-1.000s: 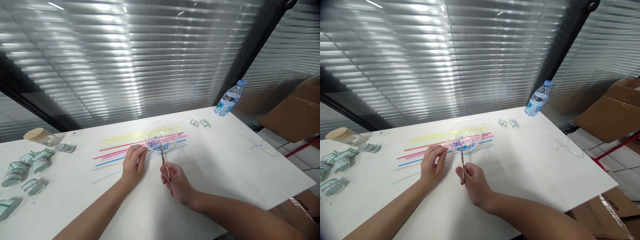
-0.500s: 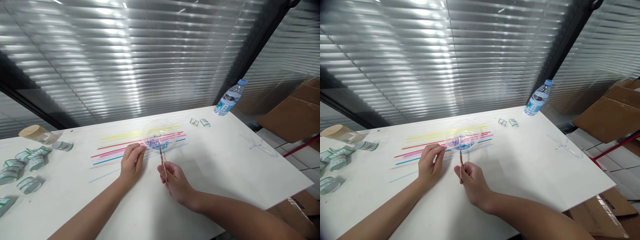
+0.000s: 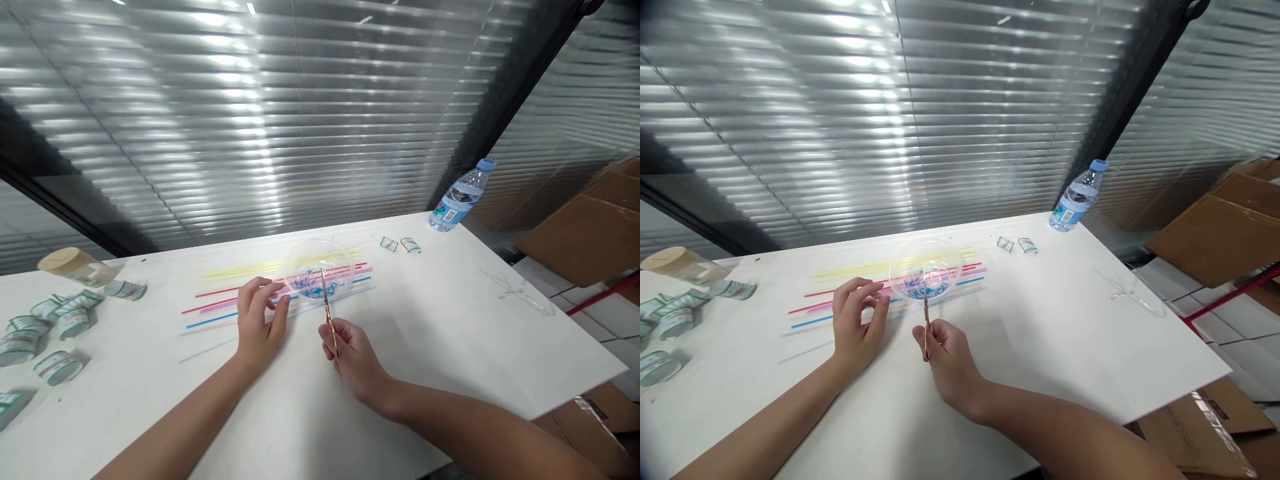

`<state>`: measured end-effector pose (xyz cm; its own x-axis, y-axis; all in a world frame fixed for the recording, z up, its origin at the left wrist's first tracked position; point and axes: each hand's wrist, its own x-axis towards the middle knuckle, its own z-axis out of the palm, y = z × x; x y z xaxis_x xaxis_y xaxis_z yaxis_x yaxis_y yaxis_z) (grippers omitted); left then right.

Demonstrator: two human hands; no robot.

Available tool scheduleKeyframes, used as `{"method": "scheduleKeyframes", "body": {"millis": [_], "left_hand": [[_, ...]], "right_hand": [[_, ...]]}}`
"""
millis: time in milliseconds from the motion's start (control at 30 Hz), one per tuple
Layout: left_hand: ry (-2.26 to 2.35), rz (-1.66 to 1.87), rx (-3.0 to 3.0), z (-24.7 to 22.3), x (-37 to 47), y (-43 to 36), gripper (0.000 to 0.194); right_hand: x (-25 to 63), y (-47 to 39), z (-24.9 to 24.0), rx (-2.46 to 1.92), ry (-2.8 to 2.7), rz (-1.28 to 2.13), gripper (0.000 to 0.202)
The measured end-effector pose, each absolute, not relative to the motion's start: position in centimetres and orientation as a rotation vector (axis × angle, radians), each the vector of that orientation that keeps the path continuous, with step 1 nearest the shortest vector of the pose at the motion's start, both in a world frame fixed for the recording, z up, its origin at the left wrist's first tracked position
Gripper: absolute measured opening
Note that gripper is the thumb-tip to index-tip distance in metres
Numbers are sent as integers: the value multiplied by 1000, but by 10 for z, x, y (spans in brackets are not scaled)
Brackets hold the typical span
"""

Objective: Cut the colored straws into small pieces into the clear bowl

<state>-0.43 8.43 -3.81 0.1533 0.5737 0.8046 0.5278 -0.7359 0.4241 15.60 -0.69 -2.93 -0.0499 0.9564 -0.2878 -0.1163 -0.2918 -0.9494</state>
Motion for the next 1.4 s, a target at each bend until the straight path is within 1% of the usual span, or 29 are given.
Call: {"method": "scheduleKeyframes", "body": {"millis": [133, 267, 833, 1400], "left_hand": [[1151, 1661, 2377, -36, -3, 84, 14], [1144, 1658, 2369, -34, -3, 83, 11], [1103, 1628, 2356, -37, -4, 84, 15], [1141, 1596, 2362, -37, -4, 84, 11]], "right_hand": [[157, -6, -27, -1315, -1052, 1441, 58], [158, -6, -26, -1322, -1050, 1457, 57], [159, -5, -29, -1342, -1054, 1484, 58], [159, -5, -31, -1347, -1038, 1495, 60]]}}
